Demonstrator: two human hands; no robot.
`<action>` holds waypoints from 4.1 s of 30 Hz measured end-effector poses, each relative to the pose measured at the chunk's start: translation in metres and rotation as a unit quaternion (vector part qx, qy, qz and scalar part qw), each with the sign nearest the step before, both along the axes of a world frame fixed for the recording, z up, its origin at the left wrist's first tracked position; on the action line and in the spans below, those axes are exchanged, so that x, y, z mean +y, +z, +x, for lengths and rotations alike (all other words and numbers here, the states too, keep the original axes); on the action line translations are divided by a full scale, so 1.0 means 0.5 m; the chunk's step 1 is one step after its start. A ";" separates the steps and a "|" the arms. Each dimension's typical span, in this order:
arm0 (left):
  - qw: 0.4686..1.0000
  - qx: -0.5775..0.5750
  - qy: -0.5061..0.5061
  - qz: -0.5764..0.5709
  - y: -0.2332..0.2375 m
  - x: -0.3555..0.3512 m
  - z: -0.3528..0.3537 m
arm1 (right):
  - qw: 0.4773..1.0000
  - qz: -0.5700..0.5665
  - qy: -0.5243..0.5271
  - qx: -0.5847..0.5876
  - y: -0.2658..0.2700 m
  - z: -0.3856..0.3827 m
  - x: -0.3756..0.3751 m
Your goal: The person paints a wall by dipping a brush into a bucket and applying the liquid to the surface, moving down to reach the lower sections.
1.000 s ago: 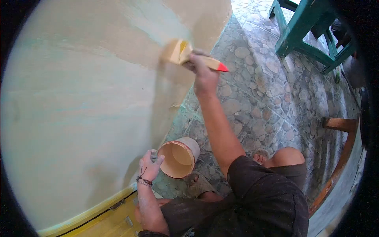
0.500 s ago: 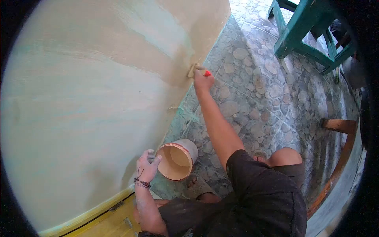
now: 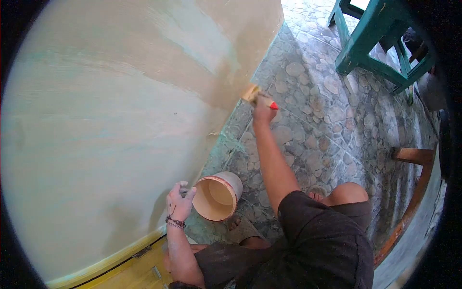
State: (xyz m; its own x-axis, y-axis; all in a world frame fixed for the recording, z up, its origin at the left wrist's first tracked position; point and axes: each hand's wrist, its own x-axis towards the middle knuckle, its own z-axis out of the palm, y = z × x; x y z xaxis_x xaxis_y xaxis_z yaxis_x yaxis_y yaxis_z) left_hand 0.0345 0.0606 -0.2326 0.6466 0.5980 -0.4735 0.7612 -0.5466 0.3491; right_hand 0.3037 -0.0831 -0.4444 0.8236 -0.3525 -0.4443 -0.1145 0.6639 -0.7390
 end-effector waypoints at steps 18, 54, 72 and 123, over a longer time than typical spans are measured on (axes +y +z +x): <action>0.997 -0.024 -0.063 0.043 -0.031 -0.015 0.017 | 0.994 0.063 0.074 -0.048 -0.035 0.058 -0.024; 0.998 -0.020 -0.003 0.060 0.027 -0.006 0.017 | 0.968 -0.229 0.077 -0.063 0.093 0.202 -0.008; 0.983 0.057 -0.173 0.025 0.014 0.044 -0.024 | 0.985 -0.059 0.133 -0.094 0.203 0.040 -0.057; 0.984 0.056 -0.171 -0.021 -0.147 0.076 -0.013 | 0.158 -0.454 0.719 -0.502 0.375 -0.307 0.058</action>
State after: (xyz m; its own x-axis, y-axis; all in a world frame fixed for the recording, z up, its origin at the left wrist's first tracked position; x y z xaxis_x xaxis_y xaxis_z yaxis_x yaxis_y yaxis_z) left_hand 0.0280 0.0987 -0.3060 0.7491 0.3338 -0.5722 0.5706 -0.7640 0.3012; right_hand 0.1503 -0.0542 -0.2567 -0.1641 0.9767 -0.1385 0.8127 0.0543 -0.5801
